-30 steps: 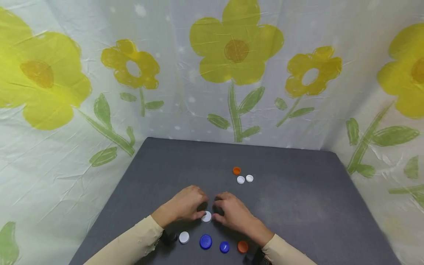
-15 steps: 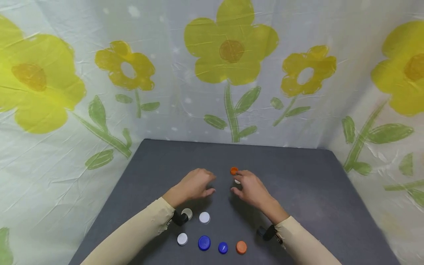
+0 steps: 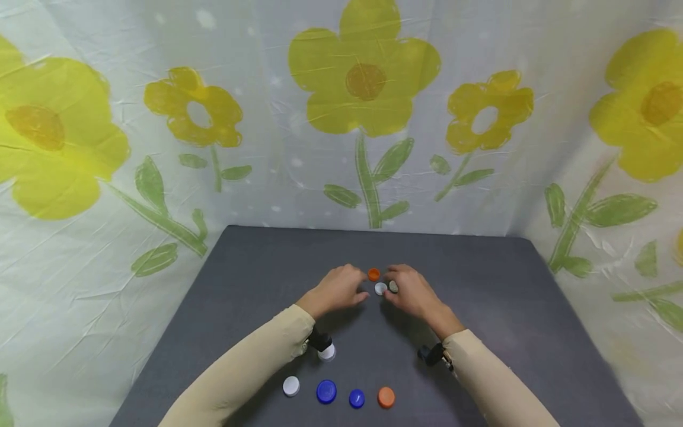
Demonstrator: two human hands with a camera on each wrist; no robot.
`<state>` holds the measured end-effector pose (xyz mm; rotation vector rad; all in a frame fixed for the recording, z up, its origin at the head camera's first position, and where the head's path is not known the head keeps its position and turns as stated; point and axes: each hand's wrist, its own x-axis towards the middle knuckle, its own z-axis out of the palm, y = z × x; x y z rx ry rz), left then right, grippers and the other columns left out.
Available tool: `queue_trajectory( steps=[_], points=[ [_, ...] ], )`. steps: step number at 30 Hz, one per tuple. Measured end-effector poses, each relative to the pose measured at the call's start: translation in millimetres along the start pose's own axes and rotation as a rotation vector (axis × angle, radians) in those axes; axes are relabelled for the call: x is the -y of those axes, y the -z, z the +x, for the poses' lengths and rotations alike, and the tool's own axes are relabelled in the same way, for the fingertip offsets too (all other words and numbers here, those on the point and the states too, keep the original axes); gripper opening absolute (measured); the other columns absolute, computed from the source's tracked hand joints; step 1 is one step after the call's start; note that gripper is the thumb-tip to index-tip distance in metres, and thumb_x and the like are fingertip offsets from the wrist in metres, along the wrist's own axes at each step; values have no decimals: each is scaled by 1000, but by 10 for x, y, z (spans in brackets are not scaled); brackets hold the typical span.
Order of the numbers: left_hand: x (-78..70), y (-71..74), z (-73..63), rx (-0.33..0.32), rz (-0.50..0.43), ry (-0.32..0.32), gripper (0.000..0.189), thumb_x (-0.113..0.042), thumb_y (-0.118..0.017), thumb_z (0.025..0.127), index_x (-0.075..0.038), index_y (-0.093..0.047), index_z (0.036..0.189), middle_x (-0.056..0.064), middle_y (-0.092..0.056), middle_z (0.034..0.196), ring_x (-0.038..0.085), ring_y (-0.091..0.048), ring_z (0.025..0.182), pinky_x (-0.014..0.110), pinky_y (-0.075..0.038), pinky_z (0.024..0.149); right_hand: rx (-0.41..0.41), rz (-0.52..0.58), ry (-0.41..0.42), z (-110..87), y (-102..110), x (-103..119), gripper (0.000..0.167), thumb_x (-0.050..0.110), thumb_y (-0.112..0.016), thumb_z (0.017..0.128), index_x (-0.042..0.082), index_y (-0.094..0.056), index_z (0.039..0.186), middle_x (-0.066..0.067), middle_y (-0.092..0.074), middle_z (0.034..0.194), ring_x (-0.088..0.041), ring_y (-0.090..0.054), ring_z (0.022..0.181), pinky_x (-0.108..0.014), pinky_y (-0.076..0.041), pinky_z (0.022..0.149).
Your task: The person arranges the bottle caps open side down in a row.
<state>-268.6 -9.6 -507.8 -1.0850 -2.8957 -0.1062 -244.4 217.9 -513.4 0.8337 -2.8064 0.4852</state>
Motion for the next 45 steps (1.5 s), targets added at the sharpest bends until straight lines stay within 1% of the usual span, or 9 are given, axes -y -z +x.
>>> queue_trajectory(
  steps=[4, 7, 10, 17, 23, 27, 33, 40, 45],
  points=[
    [-40, -118, 120, 35, -24, 59, 26, -41, -79, 101, -16, -79, 105, 4, -77, 98, 20, -74, 86, 40, -62, 69, 26, 17, 21, 44, -41, -88, 37, 12, -87, 92, -5, -78, 123, -29, -71, 137, -48, -69, 126, -62, -58, 100],
    [-71, -177, 174, 46, -43, 89, 24, -40, -80, 101, -16, -78, 100, 5, -76, 97, 22, -74, 86, 42, -62, 70, 52, 29, 35, 77, -80, -130, 36, 12, -86, 92, -5, -78, 123, -30, -71, 137, -49, -69, 127, -62, -57, 101],
    [-101, -232, 227, 43, -49, 113, 24, -38, -80, 101, -15, -78, 97, 7, -76, 97, 23, -75, 87, 43, -62, 72, 75, 34, 36, 98, -120, -170, 36, 12, -86, 92, -4, -78, 123, -30, -69, 140, -49, -67, 129, -62, -57, 102],
    [-153, -366, 302, 34, -29, 139, 23, -37, -80, 101, -14, -79, 105, 7, -78, 102, 23, -76, 93, 45, -64, 76, 112, 39, 26, 104, -186, -232, 36, 10, -84, 92, -3, -79, 125, -31, -67, 143, -50, -65, 132, -63, -56, 103],
    [-184, -388, 332, 8, -13, 142, 20, -35, -79, 102, -15, -79, 102, 6, -78, 100, 21, -76, 92, 43, -64, 76, 134, 37, 29, 110, -224, -245, 30, 11, -83, 96, -3, -79, 122, -30, -67, 144, -50, -66, 131, -62, -56, 103],
    [-184, -407, 327, -15, -4, 137, 17, -33, -80, 101, -16, -80, 100, 4, -79, 97, 21, -76, 90, 42, -64, 75, 124, 52, 38, 108, -233, -235, 27, 12, -81, 98, -3, -80, 121, -30, -67, 143, -49, -67, 130, -62, -56, 103],
    [-161, -413, 291, -42, -14, 107, 15, -32, -79, 102, -18, -82, 100, 3, -79, 92, 20, -75, 84, 41, -63, 73, 112, 81, 34, 94, -264, -216, 26, 13, -81, 98, 0, -81, 121, -27, -69, 143, -46, -68, 130, -60, -56, 105],
    [-132, -359, 228, -73, 0, 89, 17, -33, -79, 101, -16, -80, 99, 3, -77, 90, 20, -75, 82, 41, -63, 71, 62, 95, 42, 60, -262, -177, 24, 14, -81, 99, 2, -81, 120, -26, -69, 143, -46, -68, 130, -61, -56, 104],
    [-138, -287, 157, -99, 23, 84, 20, -35, -78, 102, -16, -79, 96, 2, -78, 87, 19, -75, 79, 40, -63, 70, 41, 94, 40, 39, -214, -114, 24, 15, -81, 100, 2, -81, 120, -26, -68, 144, -46, -68, 131, -62, -56, 104]
  ],
)
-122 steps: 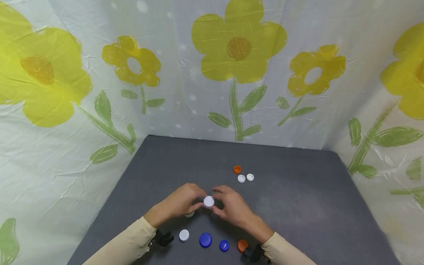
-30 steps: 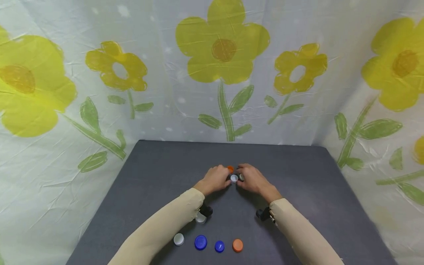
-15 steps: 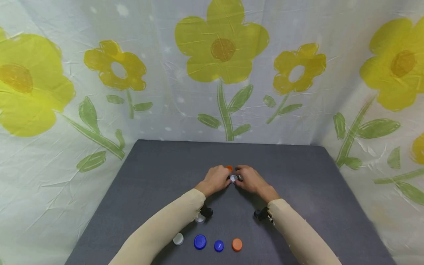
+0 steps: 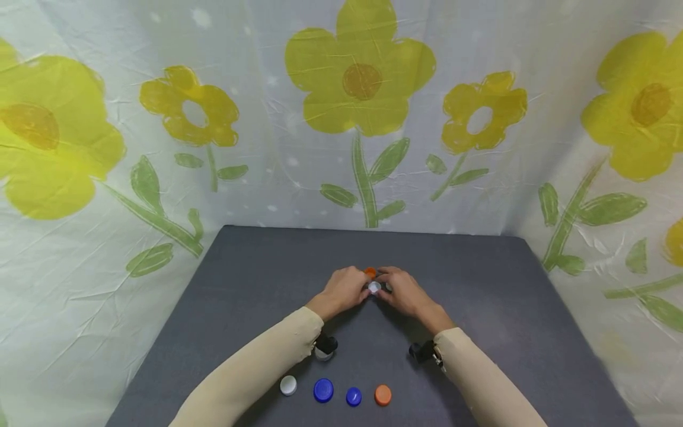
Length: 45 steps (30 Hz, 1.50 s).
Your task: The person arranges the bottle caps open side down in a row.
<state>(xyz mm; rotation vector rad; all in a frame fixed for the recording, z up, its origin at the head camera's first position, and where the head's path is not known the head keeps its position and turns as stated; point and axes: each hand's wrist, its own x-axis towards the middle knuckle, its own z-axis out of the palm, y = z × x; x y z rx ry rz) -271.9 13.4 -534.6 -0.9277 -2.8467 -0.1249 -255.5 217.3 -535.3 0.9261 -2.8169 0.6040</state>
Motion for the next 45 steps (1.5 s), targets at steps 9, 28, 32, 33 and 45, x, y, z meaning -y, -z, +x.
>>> queue_trajectory(
  steps=[9, 28, 32, 33, 45],
  points=[
    [19, 211, -156, -43, 18, -40, 17, -34, -79, 101, -19, -80, 94, -2, -79, 86, 17, -75, 78, 38, -62, 68, -41, 26, 31, -39, 111, 188, 28, 16, -81, 100, 3, -79, 124, -25, -67, 146, -44, -68, 131, -60, -57, 103],
    [-9, 556, -635, -21, -155, -51, 16, -28, -84, 98, -19, -86, 111, -3, -83, 98, 9, -69, 76, 31, -55, 62, -114, 45, 52, -286, 142, 645, 24, 17, -83, 99, 5, -79, 118, -20, -69, 146, -42, -68, 134, -57, -58, 104],
    [-29, 589, -768, -18, -148, -64, 18, -29, -84, 98, -20, -86, 113, -3, -84, 102, 13, -76, 84, 33, -60, 66, -122, 85, 52, -356, 114, 739, 23, 16, -82, 99, 4, -79, 119, -20, -71, 144, -40, -70, 131, -58, -58, 103],
    [-32, 589, -800, -19, -141, -67, 18, -30, -83, 99, -20, -86, 114, -3, -84, 102, 13, -77, 86, 34, -61, 67, -119, 97, 49, -371, 107, 761, 23, 17, -81, 100, 5, -79, 119, -20, -71, 143, -40, -71, 130, -57, -58, 103],
    [-52, 578, -1181, -119, -173, -85, 22, -29, -87, 95, -19, -85, 115, -6, -84, 109, 16, -77, 95, 36, -63, 76, -109, 311, -102, -527, 35, 977, 10, 30, -78, 103, 21, -79, 107, -9, -75, 141, -35, -71, 132, -59, -56, 105]
  ],
)
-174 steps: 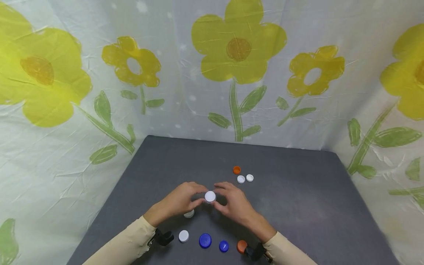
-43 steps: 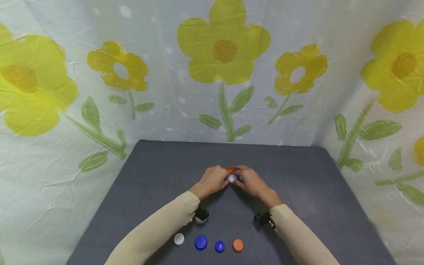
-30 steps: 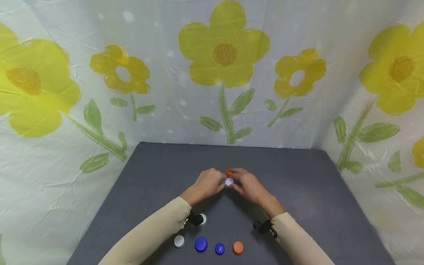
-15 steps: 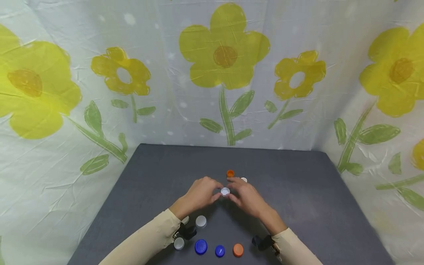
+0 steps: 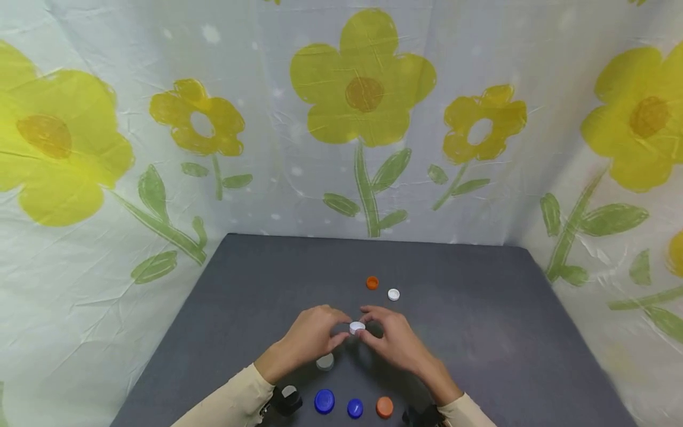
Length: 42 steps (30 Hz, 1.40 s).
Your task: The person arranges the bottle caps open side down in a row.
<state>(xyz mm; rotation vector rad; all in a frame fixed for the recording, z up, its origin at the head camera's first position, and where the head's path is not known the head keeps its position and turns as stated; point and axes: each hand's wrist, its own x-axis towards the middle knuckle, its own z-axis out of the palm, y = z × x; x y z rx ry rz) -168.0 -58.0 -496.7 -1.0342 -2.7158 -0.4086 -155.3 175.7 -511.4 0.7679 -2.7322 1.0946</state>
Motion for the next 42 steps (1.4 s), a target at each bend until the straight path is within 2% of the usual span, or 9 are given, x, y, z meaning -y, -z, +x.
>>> queue_trajectory(
  steps=[4, 8, 13, 17, 20, 23, 28, 34, 42],
  points=[
    [-38, -20, -118, -65, -17, -24, 23, -28, -89, 94, -18, -85, 114, -6, -84, 108, 15, -76, 94, 35, -63, 77, 44, 102, -111, -58, -44, 38, 15, 41, -75, 104, 28, -79, 99, -7, -76, 139, -34, -71, 133, -60, -54, 108],
    [-76, -40, -204, -123, -49, -59, 18, -25, -89, 94, -18, -85, 109, -7, -84, 104, 14, -75, 91, 34, -62, 77, 93, 209, -180, -95, -71, 60, 21, 42, -73, 106, 24, -80, 96, -6, -77, 137, -34, -70, 134, -62, -51, 113],
    [-107, -79, -284, -167, -104, -65, 10, -23, -86, 96, -19, -84, 105, -9, -83, 101, 11, -75, 89, 32, -61, 78, 138, 307, -182, -136, -90, 59, 27, 35, -69, 109, 13, -84, 102, -5, -78, 135, -35, -70, 134, -54, -52, 115],
    [-113, -109, -325, -190, -159, -29, 11, -22, -86, 96, -19, -85, 107, -8, -85, 104, 11, -77, 92, 32, -62, 81, 123, 315, -157, -169, -93, 55, 25, 33, -67, 110, 18, -85, 106, -4, -79, 132, -33, -72, 131, -38, -53, 111],
    [-109, -114, -343, -212, -226, 12, 12, -20, -88, 94, -17, -86, 105, -5, -85, 102, 10, -77, 89, 30, -61, 77, 47, 276, -111, -192, -81, 68, 16, 30, -71, 108, 22, -85, 107, -4, -80, 130, -30, -74, 127, -35, -55, 109],
    [-98, -95, -346, -228, -364, 69, 10, -16, -88, 94, -13, -86, 103, -2, -85, 96, 9, -77, 83, 28, -61, 73, -83, 174, -14, -202, -62, 91, 10, 25, -81, 101, 23, -84, 111, -3, -81, 129, -26, -76, 124, -34, -58, 105],
    [-72, -21, -317, -183, -683, 209, 8, -15, -83, 97, -10, -86, 103, -1, -84, 92, 7, -76, 76, 24, -61, 70, -260, 42, 209, -168, -43, 115, 42, 7, -92, 85, 19, -81, 124, -5, -78, 133, -28, -74, 126, -18, -50, 109],
    [-51, 49, -290, -101, -834, 346, 13, -23, -82, 98, -11, -87, 102, -2, -83, 91, 3, -71, 75, 22, -58, 69, -290, 32, 372, -136, -52, 110, 62, -3, -95, 76, 12, -77, 133, -14, -75, 137, -32, -67, 135, -14, -38, 120],
    [-57, 54, -290, -24, -884, 388, 18, -27, -82, 97, -10, -87, 100, -1, -83, 91, 2, -72, 79, 21, -56, 74, -276, 22, 433, -161, -117, 94, 56, 1, -94, 82, 11, -76, 134, -15, -75, 137, -25, -64, 141, -21, -37, 125]
  ],
)
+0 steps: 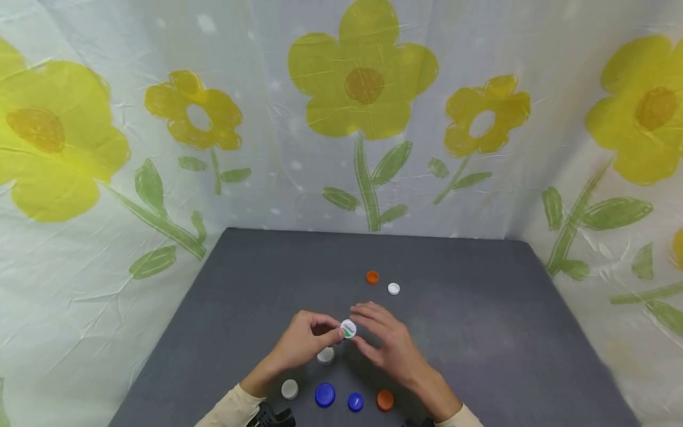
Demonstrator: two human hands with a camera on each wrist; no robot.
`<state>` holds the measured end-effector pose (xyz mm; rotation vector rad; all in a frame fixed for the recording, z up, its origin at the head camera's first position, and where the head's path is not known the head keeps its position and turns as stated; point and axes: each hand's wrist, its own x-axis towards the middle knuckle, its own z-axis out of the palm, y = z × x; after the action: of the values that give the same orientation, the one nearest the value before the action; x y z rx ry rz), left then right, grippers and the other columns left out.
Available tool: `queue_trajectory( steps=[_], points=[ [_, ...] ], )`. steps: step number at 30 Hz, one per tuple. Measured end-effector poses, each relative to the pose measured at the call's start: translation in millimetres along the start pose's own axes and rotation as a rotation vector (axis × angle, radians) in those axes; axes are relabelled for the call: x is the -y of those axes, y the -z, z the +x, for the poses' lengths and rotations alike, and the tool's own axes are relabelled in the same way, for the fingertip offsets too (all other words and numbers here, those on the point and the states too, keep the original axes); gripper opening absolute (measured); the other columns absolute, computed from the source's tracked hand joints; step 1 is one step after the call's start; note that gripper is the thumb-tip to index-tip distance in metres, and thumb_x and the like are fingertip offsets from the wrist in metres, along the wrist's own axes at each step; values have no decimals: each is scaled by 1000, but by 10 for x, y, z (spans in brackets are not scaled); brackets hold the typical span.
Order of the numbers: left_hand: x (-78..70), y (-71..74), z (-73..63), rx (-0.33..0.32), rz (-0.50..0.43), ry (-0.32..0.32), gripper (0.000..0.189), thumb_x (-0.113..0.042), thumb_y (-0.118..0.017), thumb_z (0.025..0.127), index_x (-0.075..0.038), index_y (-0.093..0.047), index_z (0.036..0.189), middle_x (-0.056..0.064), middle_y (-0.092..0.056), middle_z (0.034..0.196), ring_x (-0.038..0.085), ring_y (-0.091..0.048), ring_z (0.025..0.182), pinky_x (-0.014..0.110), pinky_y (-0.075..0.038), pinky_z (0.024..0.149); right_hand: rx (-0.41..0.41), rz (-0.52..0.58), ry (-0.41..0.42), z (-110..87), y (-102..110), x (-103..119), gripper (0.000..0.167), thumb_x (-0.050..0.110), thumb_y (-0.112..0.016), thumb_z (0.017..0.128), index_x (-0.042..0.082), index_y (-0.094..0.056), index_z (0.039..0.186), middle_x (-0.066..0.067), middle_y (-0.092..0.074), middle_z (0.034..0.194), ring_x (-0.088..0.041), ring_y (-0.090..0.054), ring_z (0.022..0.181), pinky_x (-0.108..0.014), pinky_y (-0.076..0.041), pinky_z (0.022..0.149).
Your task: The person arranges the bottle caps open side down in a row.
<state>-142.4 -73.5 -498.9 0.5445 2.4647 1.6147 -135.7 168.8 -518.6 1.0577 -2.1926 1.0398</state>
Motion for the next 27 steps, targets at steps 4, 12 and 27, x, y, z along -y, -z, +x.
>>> queue_trajectory(
  steps=[4, 12, 27],
  points=[
    [36, -12, -20, 10, 31, -34, 19, -27, -80, 99, -9, -86, 103, 1, -84, 94, 3, -72, 80, 22, -57, 73, 6, -22, -25, -27, -9, 11, 45, 9, -92, 88, 11, -77, 131, -12, -75, 137, -30, -66, 138, -20, -36, 125],
    [56, -63, -33, -62, 265, -297, 24, -13, -84, 96, -6, -81, 118, 10, -84, 110, 19, -80, 90, 37, -65, 79, 4, -45, -120, -40, 28, 19, 45, 3, -94, 81, 14, -80, 122, -7, -76, 135, -34, -70, 129, -14, -40, 118],
    [86, -135, 25, 4, 769, -493, 22, -32, -92, 91, -21, -84, 108, -10, -83, 104, 11, -74, 96, 31, -61, 83, 156, -147, -103, -145, 40, 19, 37, 8, -94, 82, 13, -82, 117, -8, -77, 132, -32, -73, 124, -52, -62, 97]
  ],
)
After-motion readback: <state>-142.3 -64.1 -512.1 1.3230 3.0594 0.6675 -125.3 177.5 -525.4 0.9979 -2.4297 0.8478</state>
